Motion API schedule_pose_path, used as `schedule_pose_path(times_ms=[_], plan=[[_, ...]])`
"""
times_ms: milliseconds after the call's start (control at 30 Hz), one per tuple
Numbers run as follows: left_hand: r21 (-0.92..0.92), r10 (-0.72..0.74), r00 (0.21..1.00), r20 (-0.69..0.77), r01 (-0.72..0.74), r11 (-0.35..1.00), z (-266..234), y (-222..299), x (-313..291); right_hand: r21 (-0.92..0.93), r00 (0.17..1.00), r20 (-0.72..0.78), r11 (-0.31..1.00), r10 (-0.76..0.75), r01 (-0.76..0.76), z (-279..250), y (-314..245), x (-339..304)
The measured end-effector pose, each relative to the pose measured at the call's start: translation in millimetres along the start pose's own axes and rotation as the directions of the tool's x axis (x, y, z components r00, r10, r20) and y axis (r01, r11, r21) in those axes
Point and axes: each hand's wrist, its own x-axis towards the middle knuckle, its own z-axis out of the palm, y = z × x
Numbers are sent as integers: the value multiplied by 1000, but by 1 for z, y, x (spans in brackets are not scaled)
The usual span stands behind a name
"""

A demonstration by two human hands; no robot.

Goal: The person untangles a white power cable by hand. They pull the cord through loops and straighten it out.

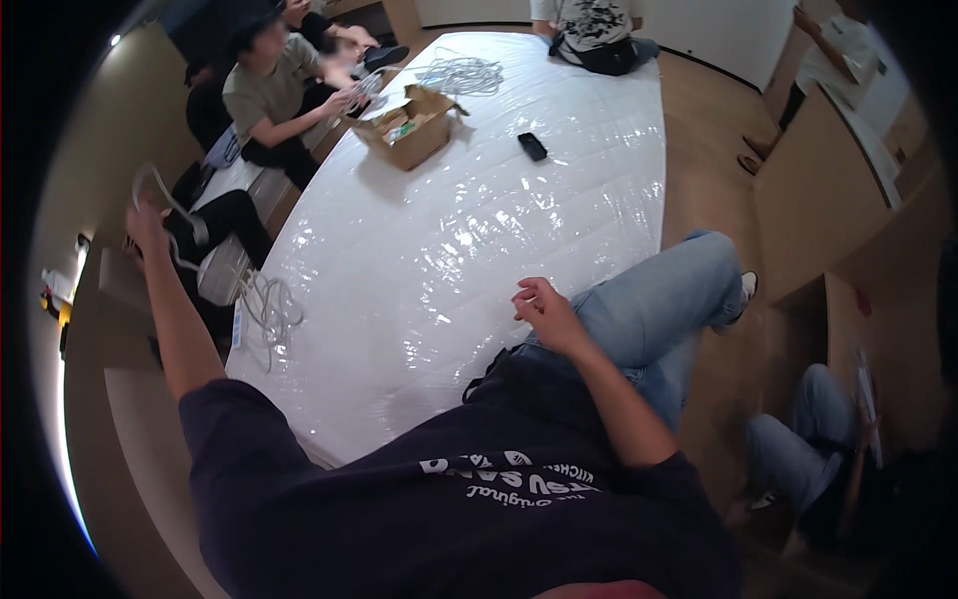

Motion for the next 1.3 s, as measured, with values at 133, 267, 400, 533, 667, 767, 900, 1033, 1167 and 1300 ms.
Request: schedule_pose_path(times_ms=[133, 267, 400, 533, 667, 767, 900, 1033, 1167, 1300], plan=[[-485, 156, 985, 77, -100, 869, 10, 202, -55, 60, 1000, -14, 998, -4, 5, 7, 0, 0], [-287, 268, 885, 380, -163, 944, 30, 281, -119, 115, 1000, -25, 993, -16, 19, 5, -5, -2], [-33, 231, 767, 598, -265, 964, 64, 239, -136, 159, 999, -19, 987, -27, 30, 4, -10, -2], [42, 253, 481, 839, -521, 852, 148, 132, -258, 139, 981, -194, 989, -29, 56, -3, 4, 1], [153, -82, 291, 953, -229, 961, 163, 84, -448, 42, 946, -284, 983, -159, 177, 4, 14, 5], [-201, 221, 64, 973, -229, 952, 158, 108, -522, -579, 782, -115, 681, -613, 449, 1, 17, 1], [-294, 324, 350, 879, -138, 946, 167, 145, -551, 102, 961, 222, 984, -165, 145, -5, -9, -3], [-434, 663, 641, 388, -507, 745, 184, 172, -570, 717, 993, 69, 697, -95, 17, -23, -9, -12], [-440, 422, 564, 710, -113, 891, 181, 157, -605, 897, 950, -235, 331, -206, 293, -45, -16, -17], [-322, 311, 142, 940, 64, 944, 180, 132, -642, 887, 945, -261, 336, -200, 316, -42, -29, -21]])
